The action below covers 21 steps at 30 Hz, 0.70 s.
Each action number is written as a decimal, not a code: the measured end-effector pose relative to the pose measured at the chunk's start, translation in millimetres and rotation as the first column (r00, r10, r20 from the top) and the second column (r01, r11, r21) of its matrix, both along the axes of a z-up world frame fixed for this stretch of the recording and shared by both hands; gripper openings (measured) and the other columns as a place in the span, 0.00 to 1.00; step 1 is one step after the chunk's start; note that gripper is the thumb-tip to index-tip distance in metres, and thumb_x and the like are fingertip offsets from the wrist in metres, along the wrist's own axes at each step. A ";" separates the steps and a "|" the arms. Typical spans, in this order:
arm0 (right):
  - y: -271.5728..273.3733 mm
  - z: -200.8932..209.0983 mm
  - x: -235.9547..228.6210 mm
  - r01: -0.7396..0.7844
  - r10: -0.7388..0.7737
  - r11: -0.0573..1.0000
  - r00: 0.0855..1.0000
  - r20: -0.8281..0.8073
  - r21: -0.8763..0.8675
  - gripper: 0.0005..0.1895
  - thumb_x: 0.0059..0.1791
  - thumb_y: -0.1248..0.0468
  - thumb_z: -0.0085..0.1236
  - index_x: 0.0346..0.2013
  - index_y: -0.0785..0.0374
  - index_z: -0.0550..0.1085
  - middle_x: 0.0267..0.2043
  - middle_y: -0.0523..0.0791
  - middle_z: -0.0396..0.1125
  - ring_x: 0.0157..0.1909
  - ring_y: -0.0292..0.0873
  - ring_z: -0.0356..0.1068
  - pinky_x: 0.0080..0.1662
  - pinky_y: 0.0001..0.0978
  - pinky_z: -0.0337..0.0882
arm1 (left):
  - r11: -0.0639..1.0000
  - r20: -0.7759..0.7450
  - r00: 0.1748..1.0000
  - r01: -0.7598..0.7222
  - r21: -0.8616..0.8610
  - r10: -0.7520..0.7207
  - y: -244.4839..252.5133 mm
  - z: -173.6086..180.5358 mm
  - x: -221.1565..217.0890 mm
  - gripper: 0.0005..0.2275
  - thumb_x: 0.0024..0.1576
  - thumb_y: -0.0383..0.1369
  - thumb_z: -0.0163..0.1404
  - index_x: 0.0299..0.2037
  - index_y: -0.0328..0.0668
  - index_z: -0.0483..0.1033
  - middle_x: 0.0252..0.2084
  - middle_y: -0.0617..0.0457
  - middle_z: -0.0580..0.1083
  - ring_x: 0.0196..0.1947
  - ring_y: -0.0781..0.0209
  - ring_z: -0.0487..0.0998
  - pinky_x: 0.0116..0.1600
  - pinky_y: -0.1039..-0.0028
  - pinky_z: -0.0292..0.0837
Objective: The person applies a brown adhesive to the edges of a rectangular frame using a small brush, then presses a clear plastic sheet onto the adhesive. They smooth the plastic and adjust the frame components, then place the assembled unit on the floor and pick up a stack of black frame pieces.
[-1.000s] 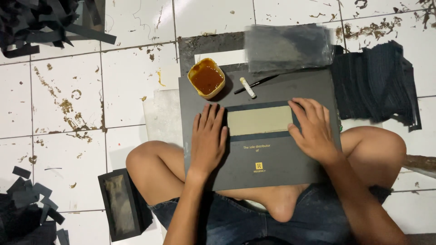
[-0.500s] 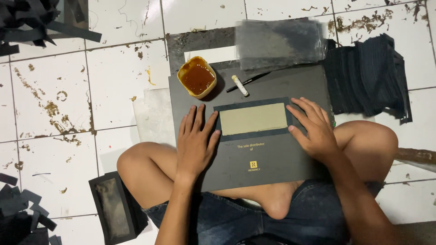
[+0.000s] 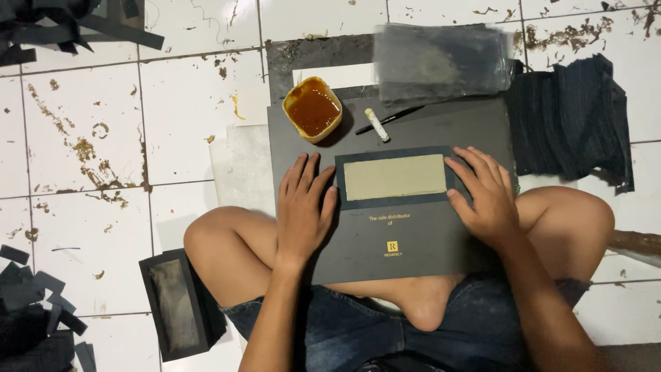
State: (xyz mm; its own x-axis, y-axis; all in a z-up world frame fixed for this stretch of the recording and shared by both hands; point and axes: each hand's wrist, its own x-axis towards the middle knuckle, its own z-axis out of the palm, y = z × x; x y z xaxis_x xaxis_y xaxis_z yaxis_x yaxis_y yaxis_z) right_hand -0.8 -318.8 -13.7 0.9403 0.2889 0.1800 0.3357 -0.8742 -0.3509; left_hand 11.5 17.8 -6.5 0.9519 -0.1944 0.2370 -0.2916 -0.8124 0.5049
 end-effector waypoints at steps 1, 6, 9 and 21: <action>1.3 -0.2 0.5 -0.004 0.004 1.000 1.000 0.000 -0.001 0.25 0.53 0.59 0.55 0.66 0.56 0.71 0.70 0.48 0.61 0.75 0.54 0.56 0.70 0.50 0.51 | 1.000 0.000 1.000 -0.004 -0.001 0.004 -0.7 3.2 0.1 0.14 0.65 0.36 0.47 0.60 0.49 0.75 0.66 0.43 0.69 0.71 0.44 0.63 0.73 0.55 0.52; 26.1 -4.7 10.1 0.131 -0.139 0.989 0.978 0.156 0.062 0.16 0.56 0.58 0.59 0.57 0.58 0.77 0.61 0.45 0.68 0.68 0.51 0.64 0.65 0.47 0.56 | 0.993 -0.053 0.998 0.021 0.119 -0.014 -3.7 5.9 0.6 0.17 0.65 0.41 0.46 0.63 0.59 0.73 0.69 0.44 0.66 0.73 0.45 0.57 0.74 0.52 0.47; 60.0 -6.2 28.6 0.127 -0.126 0.992 0.965 0.231 0.009 0.15 0.55 0.54 0.61 0.52 0.57 0.79 0.54 0.42 0.68 0.62 0.47 0.65 0.59 0.45 0.59 | 0.997 -0.023 1.000 0.011 0.074 -0.010 -2.9 2.0 1.7 0.17 0.63 0.40 0.49 0.62 0.58 0.74 0.69 0.44 0.66 0.73 0.45 0.59 0.73 0.52 0.48; 128.8 -18.6 80.9 0.198 -0.242 0.959 0.945 0.218 0.204 0.04 0.55 0.62 0.65 0.38 0.56 0.77 0.29 0.37 0.66 0.35 0.42 0.69 0.40 0.35 0.61 | 0.998 0.018 0.999 -0.030 -0.047 0.030 -1.1 4.0 3.5 0.14 0.59 0.37 0.53 0.55 0.53 0.79 0.66 0.44 0.70 0.70 0.45 0.63 0.70 0.52 0.54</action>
State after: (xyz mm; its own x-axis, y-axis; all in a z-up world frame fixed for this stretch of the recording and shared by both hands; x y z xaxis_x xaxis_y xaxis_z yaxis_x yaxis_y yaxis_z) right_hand 80.1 -190.0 -32.3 0.8998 0.0225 0.4357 0.2348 -0.8667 -0.4402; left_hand 15.0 16.7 -2.5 0.9526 -0.1541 0.2625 -0.2769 -0.7966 0.5374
